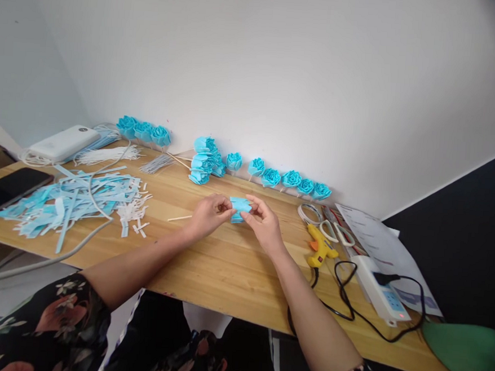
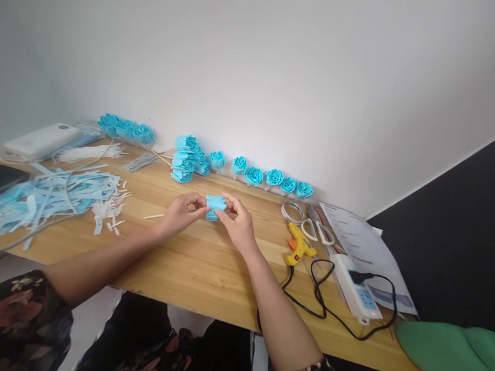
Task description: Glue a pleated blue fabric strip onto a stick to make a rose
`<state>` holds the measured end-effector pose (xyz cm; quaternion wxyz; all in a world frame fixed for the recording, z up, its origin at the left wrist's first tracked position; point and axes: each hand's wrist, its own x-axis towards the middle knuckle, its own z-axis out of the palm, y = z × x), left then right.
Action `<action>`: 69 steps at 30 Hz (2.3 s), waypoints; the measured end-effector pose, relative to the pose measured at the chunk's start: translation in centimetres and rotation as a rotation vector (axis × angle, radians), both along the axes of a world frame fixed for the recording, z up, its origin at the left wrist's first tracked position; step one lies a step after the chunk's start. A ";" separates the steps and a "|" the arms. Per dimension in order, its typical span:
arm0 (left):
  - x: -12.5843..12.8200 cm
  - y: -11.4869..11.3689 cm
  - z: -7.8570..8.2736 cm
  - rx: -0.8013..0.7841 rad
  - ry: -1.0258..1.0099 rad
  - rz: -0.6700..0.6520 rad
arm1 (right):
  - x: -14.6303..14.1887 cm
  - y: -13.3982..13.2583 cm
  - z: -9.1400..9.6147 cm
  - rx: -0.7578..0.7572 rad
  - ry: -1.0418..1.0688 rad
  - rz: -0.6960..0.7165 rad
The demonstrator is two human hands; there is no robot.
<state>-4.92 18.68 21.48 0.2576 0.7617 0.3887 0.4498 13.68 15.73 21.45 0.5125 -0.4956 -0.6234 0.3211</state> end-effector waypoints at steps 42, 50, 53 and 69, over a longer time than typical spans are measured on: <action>-1.0 1.9 -0.8 -0.214 -0.167 -0.204 | 1.4 0.2 1.9 0.069 0.448 0.127; -0.4 1.1 -0.6 -0.196 -0.136 -0.341 | 0.5 -1.5 2.4 0.161 0.273 0.256; -0.1 0.9 -0.6 -0.173 -0.100 -0.349 | 0.2 -1.8 2.5 0.203 0.202 0.237; -0.1 1.9 -2.4 -0.042 -0.263 -0.218 | -0.2 -2.3 2.6 0.375 0.020 0.284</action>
